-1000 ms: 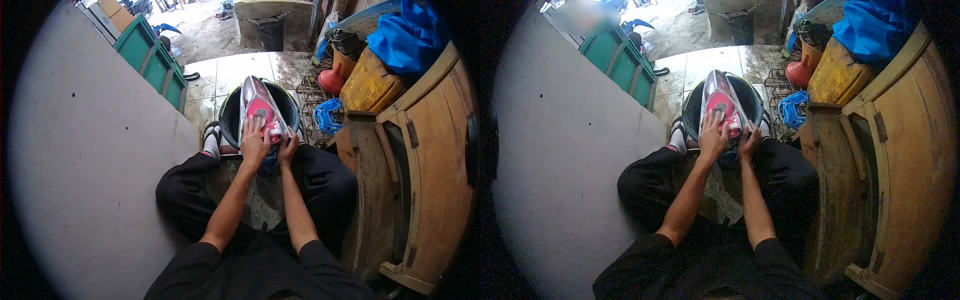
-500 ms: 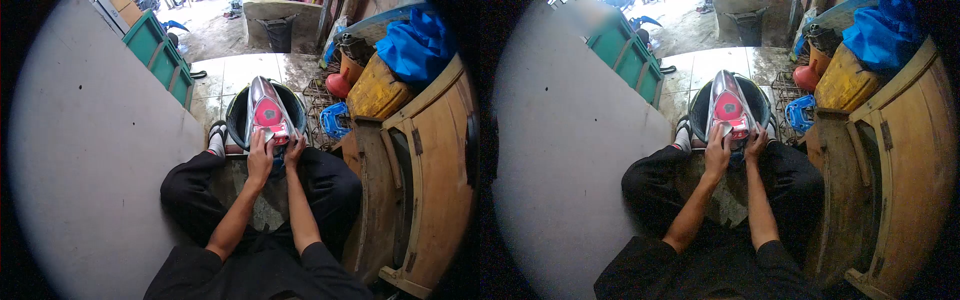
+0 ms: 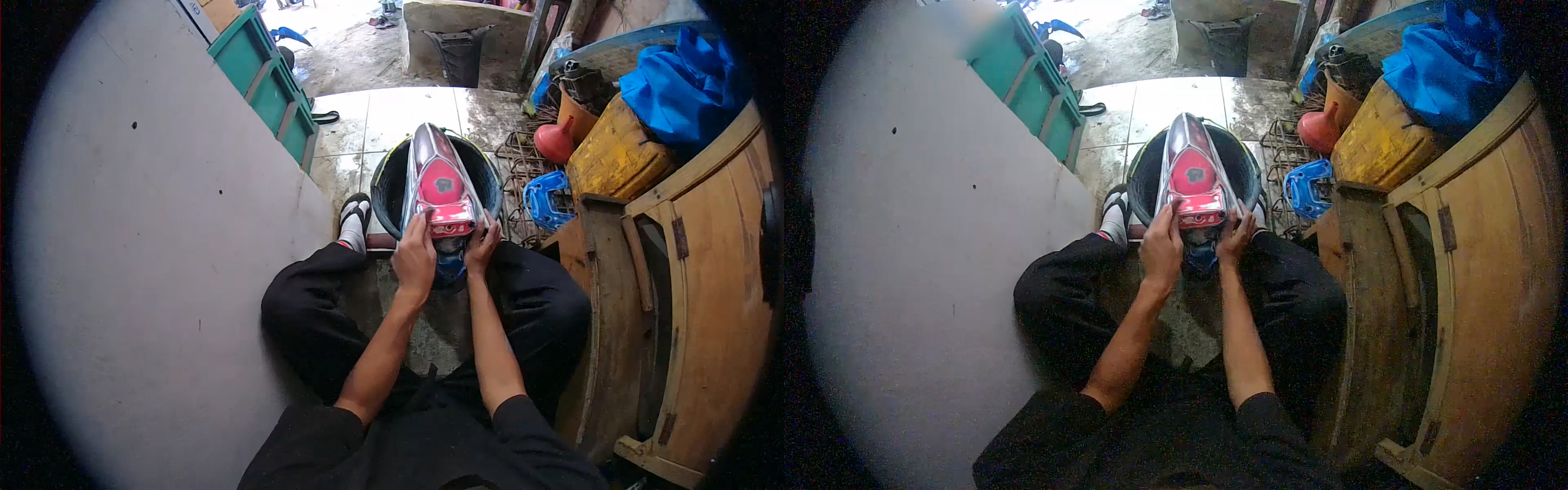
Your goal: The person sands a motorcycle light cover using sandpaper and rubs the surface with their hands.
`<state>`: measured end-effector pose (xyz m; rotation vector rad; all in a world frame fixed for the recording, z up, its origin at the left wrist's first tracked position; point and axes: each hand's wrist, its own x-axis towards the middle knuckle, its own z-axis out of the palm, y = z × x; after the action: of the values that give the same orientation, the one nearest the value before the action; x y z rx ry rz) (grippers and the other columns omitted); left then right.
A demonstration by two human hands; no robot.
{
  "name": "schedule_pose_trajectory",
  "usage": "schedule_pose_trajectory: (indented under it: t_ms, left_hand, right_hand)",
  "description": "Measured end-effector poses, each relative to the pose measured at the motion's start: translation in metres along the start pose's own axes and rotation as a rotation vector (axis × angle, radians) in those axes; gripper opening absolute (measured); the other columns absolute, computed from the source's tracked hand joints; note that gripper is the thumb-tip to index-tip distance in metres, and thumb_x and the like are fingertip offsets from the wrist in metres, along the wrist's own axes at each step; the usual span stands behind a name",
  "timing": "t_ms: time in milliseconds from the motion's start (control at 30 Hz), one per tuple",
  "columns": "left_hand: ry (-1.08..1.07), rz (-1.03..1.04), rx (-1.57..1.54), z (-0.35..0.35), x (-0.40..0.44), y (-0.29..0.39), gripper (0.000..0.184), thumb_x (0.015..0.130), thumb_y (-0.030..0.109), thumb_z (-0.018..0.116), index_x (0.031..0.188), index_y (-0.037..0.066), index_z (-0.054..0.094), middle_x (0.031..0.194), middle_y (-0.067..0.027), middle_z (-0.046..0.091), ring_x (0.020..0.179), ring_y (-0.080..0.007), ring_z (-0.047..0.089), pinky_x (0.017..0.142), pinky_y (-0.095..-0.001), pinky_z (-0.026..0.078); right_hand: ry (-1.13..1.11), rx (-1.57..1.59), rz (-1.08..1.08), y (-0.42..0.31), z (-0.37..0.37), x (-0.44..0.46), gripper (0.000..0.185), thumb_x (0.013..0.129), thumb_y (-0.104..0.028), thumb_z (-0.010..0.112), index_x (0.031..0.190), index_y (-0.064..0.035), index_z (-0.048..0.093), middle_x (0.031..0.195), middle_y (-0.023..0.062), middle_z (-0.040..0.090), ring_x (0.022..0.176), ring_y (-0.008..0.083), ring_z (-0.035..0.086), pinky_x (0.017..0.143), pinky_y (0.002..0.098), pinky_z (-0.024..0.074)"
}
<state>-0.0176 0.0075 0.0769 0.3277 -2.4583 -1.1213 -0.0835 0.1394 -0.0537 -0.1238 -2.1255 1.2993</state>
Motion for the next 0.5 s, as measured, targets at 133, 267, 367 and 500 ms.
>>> schedule_pose_trajectory:
  t_ms: [133,267,367,500]
  left_hand:
    - [0.164,-0.014,0.117,0.002,0.030,-0.032,0.023,0.098,0.022,0.054,0.101,0.002,0.065,0.095,-0.0196,0.061,0.087,-0.0411,0.062,0.075,-0.0499,0.048]
    - [0.172,-0.035,0.022,0.002,0.039,-0.047,0.023,0.097,0.021,0.056,0.100,0.001,0.066,0.092,-0.0202,0.059,0.086,-0.0395,0.061,0.076,-0.0480,0.047]
    - [-0.046,-0.038,-0.070,0.012,0.033,-0.037,0.026,0.097,0.022,0.056,0.109,0.002,0.068,0.089,-0.0212,0.057,0.084,-0.0406,0.061,0.075,-0.0482,0.047]
    - [-0.055,-0.045,-0.036,0.012,0.027,-0.025,0.031,0.099,0.027,0.052,0.103,-0.001,0.067,0.090,-0.0243,0.057,0.087,-0.0445,0.060,0.076,-0.0511,0.047]
  right_hand:
    - [-0.004,-0.001,-0.032,-0.002,-0.001,0.001,0.041,0.103,-0.034,0.047,0.125,-0.0017,0.057,0.118,0.0182,0.060,0.109,0.0371,0.053,0.098,0.0469,0.0351]
    - [-0.003,0.010,-0.022,0.003,0.001,-0.001,0.040,0.103,-0.034,0.046,0.126,-0.0018,0.056,0.119,0.0181,0.060,0.113,0.0379,0.052,0.100,0.0472,0.0340]
    - [-0.012,-0.017,-0.023,0.007,0.003,-0.002,0.040,0.103,-0.034,0.046,0.125,-0.0024,0.056,0.120,0.0175,0.060,0.113,0.0377,0.052,0.100,0.0473,0.0345]
    - [0.000,-0.031,-0.031,0.008,0.001,-0.001,0.040,0.104,-0.035,0.046,0.126,-0.0029,0.056,0.120,0.0179,0.060,0.112,0.0383,0.051,0.100,0.0476,0.0350]
